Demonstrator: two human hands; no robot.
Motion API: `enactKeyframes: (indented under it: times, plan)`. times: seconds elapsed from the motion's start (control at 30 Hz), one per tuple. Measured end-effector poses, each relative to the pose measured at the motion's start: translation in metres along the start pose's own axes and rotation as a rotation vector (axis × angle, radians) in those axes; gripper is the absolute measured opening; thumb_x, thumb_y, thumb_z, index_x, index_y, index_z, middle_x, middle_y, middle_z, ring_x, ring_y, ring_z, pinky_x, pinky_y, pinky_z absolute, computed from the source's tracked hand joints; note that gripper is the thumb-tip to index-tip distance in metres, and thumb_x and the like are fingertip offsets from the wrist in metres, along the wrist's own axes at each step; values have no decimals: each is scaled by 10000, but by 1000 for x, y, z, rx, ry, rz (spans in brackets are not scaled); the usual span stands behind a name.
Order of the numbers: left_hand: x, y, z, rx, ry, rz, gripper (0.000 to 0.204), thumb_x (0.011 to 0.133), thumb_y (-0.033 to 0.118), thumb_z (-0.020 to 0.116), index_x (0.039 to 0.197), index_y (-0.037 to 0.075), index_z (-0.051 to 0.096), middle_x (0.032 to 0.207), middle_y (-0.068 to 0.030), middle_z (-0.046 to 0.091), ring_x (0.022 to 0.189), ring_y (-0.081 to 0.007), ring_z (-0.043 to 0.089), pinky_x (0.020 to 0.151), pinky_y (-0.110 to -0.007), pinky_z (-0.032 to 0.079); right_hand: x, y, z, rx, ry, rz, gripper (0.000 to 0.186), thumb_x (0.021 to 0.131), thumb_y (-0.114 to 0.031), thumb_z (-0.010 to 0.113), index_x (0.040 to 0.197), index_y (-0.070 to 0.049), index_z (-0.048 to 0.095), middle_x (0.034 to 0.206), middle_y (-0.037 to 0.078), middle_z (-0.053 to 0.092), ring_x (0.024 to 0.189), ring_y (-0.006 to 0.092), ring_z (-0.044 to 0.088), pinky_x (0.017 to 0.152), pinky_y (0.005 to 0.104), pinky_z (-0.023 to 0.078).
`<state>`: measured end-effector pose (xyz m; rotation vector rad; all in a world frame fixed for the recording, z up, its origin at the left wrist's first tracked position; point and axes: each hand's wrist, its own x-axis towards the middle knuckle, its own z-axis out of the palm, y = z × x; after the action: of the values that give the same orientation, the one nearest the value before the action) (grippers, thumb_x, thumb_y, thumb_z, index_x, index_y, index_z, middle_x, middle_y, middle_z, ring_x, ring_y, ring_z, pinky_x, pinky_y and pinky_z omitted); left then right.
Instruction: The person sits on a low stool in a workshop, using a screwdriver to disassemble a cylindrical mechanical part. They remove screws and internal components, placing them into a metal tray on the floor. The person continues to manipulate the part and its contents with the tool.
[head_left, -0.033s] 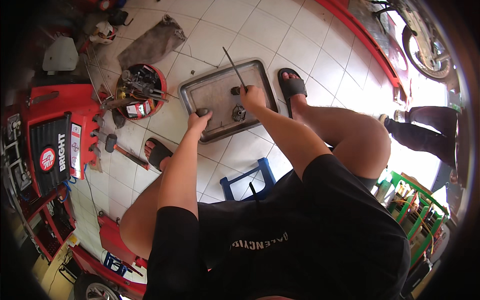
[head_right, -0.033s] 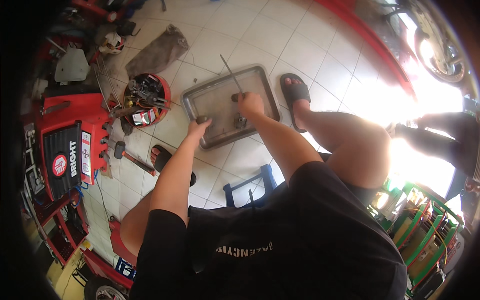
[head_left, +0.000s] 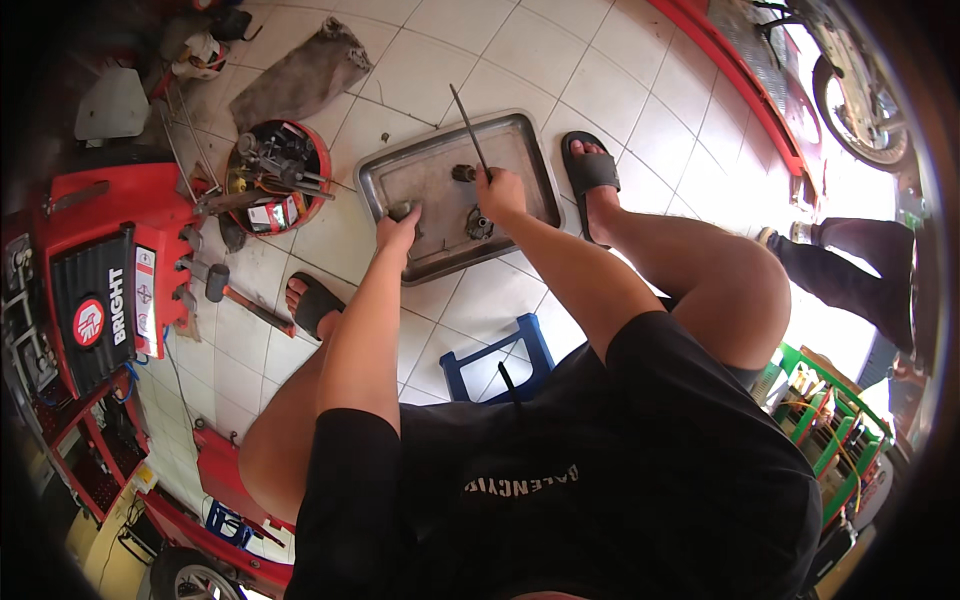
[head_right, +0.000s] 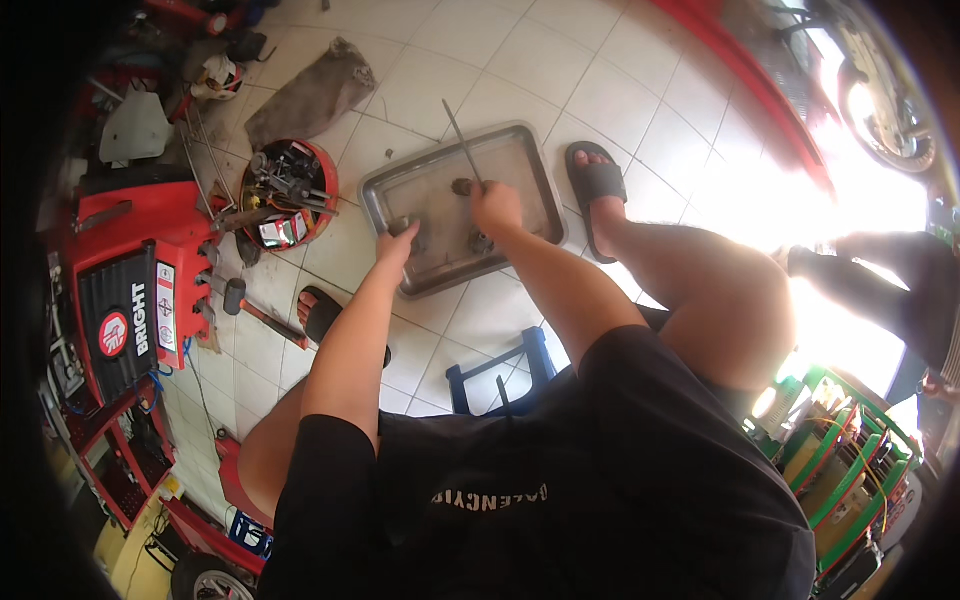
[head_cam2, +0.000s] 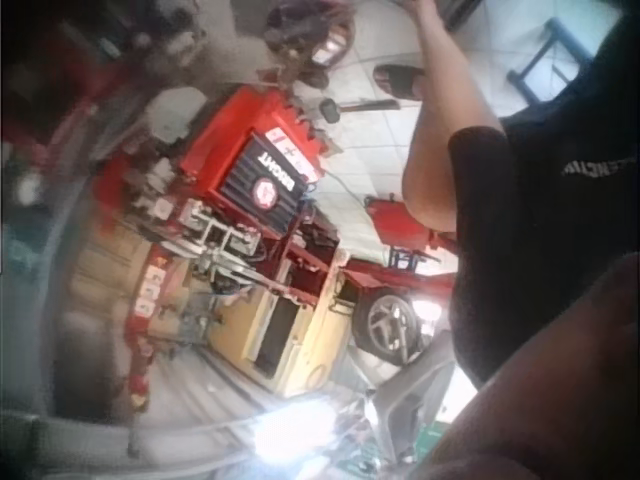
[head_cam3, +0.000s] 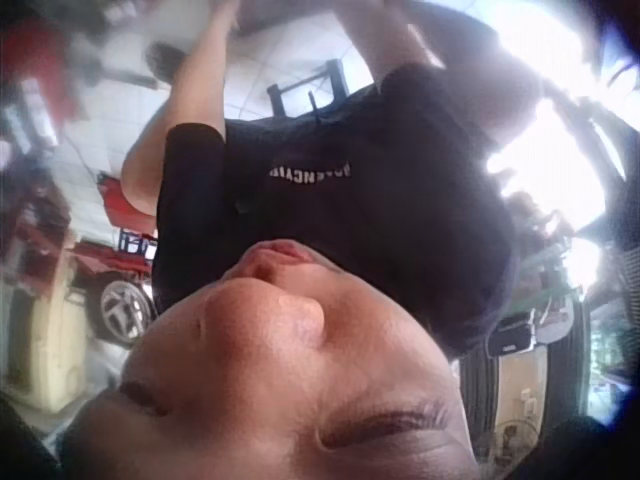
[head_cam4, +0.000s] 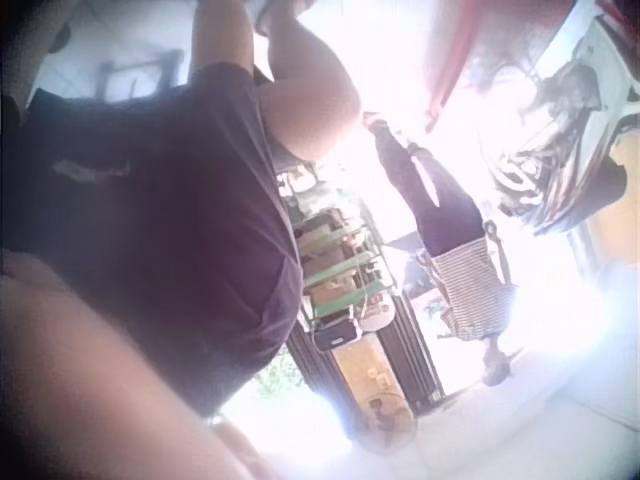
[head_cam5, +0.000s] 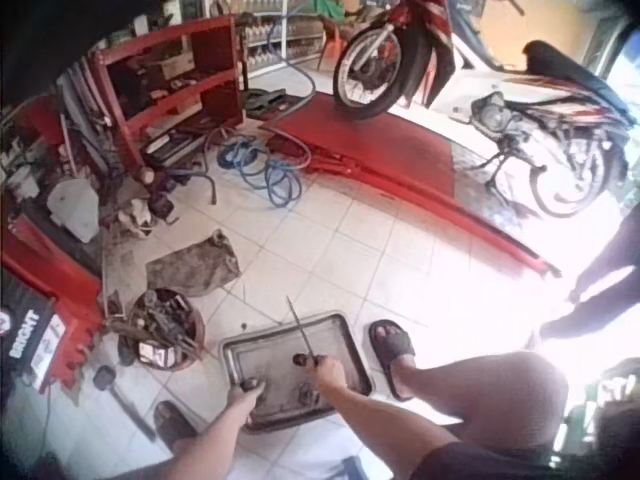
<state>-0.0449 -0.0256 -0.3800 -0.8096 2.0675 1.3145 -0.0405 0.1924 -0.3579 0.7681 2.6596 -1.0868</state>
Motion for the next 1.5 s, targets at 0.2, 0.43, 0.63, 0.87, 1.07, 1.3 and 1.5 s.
enactKeyframes:
  times: [0.2,0.43,0.63,0.87,1.07,1.3,1.5]
  plan:
    - [45,4,37,-114,264,-8,579,761,314,882,1154,-65,689,1174,-208,716,1104,-341,684,939,-400,515,-12,-13,65,246,99,91,426,984,-367,575,881,21,721,791,283,667,799,482,655,728,509,515]
    - [72,-7,37,-164,335,-111,600,726,326,912,1095,-87,683,1133,-254,712,1057,-369,698,898,-421,548,-40,-12,120,455,94,359,456,990,-382,562,958,41,731,879,276,709,892,442,699,806,472,520]
    - [69,-3,51,-32,422,-66,547,763,280,897,1097,-96,682,1101,-233,725,1003,-343,711,864,-410,549,-38,28,174,672,43,654,395,1006,-362,614,965,24,687,736,130,649,650,230,625,618,397,491]
    - [80,-22,50,51,488,29,597,756,306,903,1117,-104,661,1118,-247,713,1028,-361,704,872,-423,550,-41,-9,143,1149,-12,797,348,1017,-330,625,971,8,690,775,54,628,582,169,525,546,328,449]
    - [75,-17,48,186,505,120,642,745,321,903,1151,-105,646,1138,-266,690,1067,-395,680,923,-449,533,-39,-9,127,1133,-39,823,328,1013,-320,636,1002,6,677,766,47,616,553,166,510,542,335,451]
    - [52,2,42,293,448,101,803,739,390,884,1304,-79,559,1325,-295,543,1217,-428,574,1037,-465,484,-51,9,140,845,-81,716,283,966,-283,685,858,-23,661,708,65,620,566,171,569,531,378,505]
    - [39,-1,32,303,490,168,731,792,376,829,1313,-37,523,1345,-258,485,1217,-428,527,1020,-499,490,-71,18,80,245,193,58,346,836,-299,790,830,38,714,684,198,690,695,385,707,658,446,560]
